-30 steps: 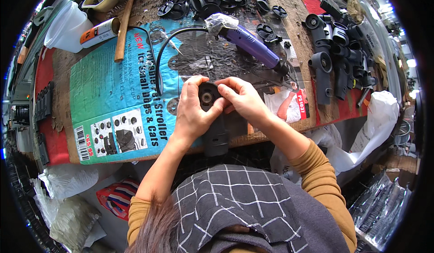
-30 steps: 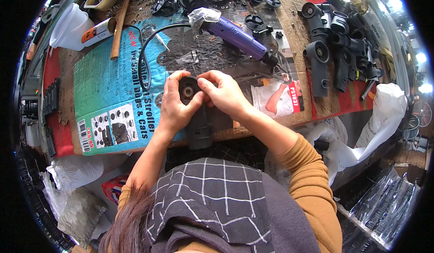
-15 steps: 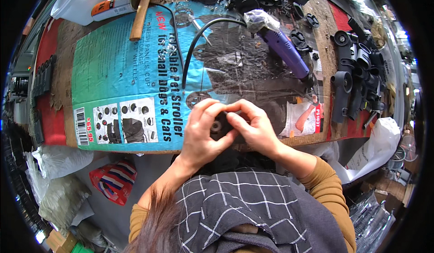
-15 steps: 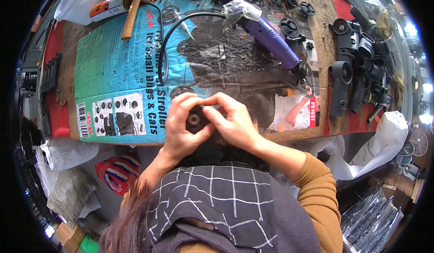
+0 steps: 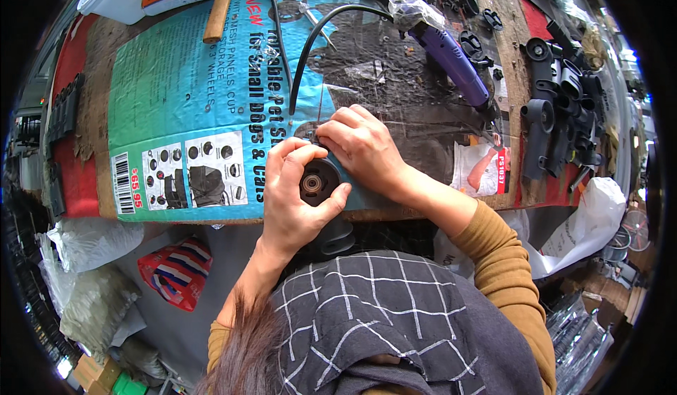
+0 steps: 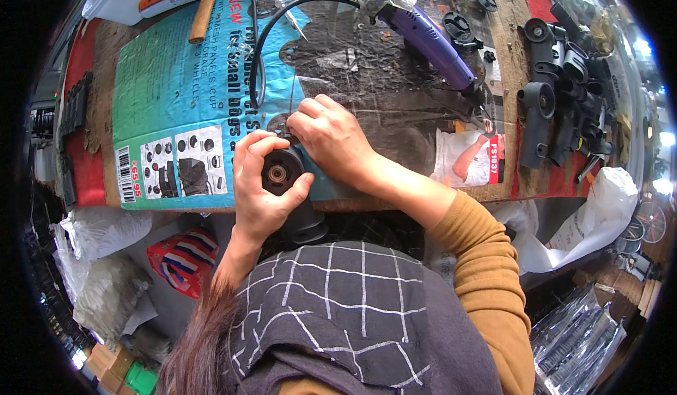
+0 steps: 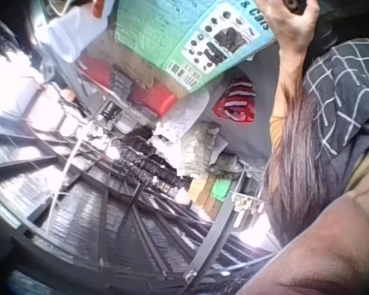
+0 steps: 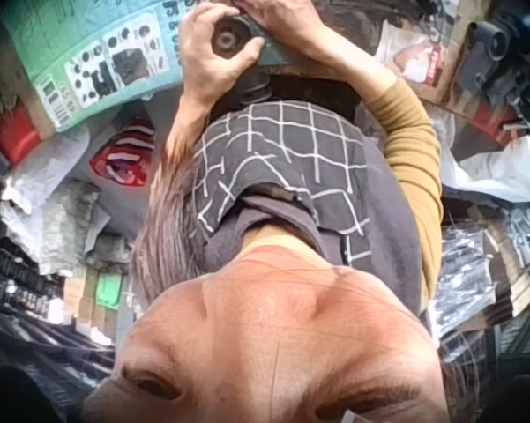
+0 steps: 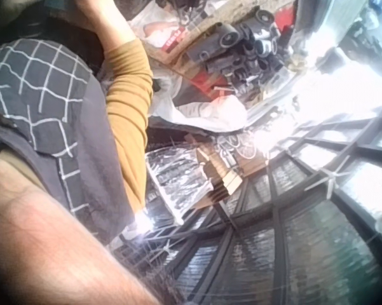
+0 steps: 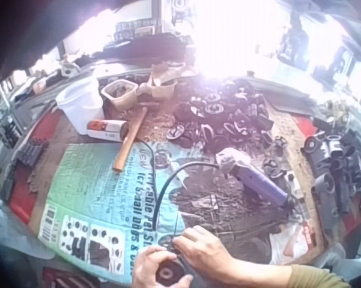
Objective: The person assembles small wheels by inserting bearings and hubs into wheel casings, then uses a heat gun to apply heat to the assembled parts. The person repeats this process for multiple wheels, placing finished units aside.
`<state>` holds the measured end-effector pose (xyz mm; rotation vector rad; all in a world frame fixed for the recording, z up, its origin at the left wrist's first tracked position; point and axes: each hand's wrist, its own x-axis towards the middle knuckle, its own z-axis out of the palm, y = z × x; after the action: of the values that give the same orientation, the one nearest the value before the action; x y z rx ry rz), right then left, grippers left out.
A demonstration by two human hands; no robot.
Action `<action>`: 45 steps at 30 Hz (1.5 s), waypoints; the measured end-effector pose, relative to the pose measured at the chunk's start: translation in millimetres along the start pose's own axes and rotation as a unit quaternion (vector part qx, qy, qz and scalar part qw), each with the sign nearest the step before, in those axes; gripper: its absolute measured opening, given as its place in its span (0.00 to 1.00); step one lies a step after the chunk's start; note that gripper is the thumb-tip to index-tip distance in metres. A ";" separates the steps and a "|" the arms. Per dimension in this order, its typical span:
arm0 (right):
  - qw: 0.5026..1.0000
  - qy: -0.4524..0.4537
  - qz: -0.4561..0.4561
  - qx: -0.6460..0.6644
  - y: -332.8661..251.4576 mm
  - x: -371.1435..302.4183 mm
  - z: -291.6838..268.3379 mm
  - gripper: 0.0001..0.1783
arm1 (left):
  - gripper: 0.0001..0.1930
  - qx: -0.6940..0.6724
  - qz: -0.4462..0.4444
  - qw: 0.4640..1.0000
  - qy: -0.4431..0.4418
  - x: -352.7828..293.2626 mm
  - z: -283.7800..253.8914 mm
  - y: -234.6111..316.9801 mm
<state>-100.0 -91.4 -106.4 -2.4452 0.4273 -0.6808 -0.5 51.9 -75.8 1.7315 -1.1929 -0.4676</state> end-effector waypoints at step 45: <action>0.813 0.090 0.370 -0.440 154.3 -100.6 -210.3 0.14 | 0.24 -0.078 0.087 0.993 -0.013 68.8 92.7 13.9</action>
<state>-321.6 -260.6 -85.1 -2.6188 2.0189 -0.3838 -44.5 -54.0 -95.0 1.4790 -1.2784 -0.4673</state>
